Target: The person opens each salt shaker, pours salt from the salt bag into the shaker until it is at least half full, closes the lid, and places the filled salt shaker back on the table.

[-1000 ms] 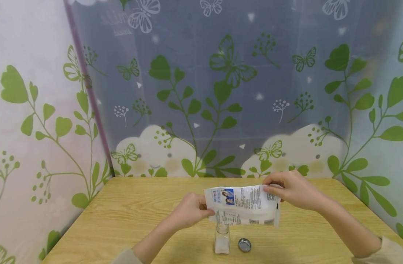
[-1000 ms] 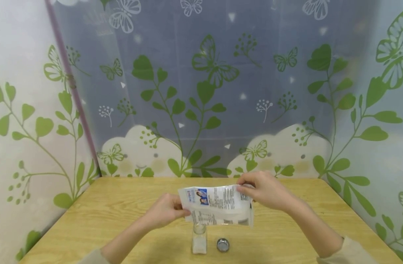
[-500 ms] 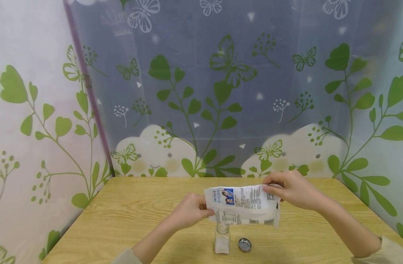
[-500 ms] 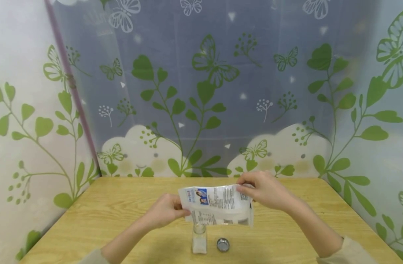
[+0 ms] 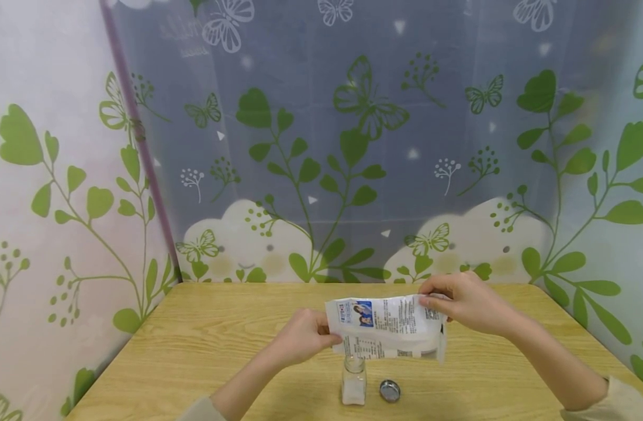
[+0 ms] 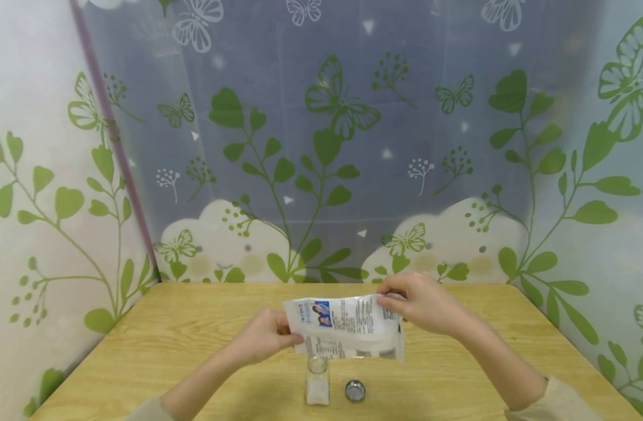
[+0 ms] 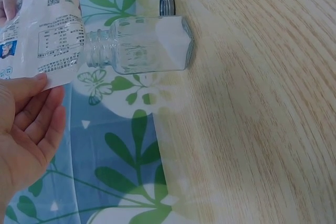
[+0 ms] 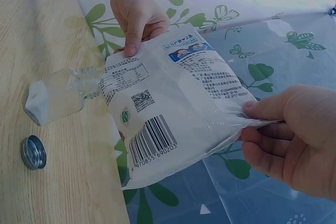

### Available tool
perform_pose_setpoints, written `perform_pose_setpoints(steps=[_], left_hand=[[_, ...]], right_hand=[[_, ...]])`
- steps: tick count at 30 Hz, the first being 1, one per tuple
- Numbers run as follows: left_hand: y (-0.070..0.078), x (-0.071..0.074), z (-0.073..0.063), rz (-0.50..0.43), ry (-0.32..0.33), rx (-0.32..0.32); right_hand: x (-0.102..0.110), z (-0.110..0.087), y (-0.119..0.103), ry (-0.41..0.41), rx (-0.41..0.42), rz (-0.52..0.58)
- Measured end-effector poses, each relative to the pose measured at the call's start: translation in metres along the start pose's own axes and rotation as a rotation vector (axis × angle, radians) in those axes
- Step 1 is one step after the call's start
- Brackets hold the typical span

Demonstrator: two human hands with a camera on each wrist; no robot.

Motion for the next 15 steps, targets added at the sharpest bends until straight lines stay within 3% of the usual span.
perform_pose_setpoints(steps=[15], left_hand=[[0.0004, 0.0001, 0.0001, 0.009, -0.002, 0.003]], right_hand=[[0.0005, 0.0, -0.0003, -0.002, 0.001, -0.005]])
Point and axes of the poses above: each hand's wrist, its own z-axis towards the middle knuckle, its own x-axis out of the back of the hand, y = z × x, the point moved 2 cm from there along z, towards the middle knuckle, and after that the axes turned 14 degrees about -x, right-handed, at the moved point
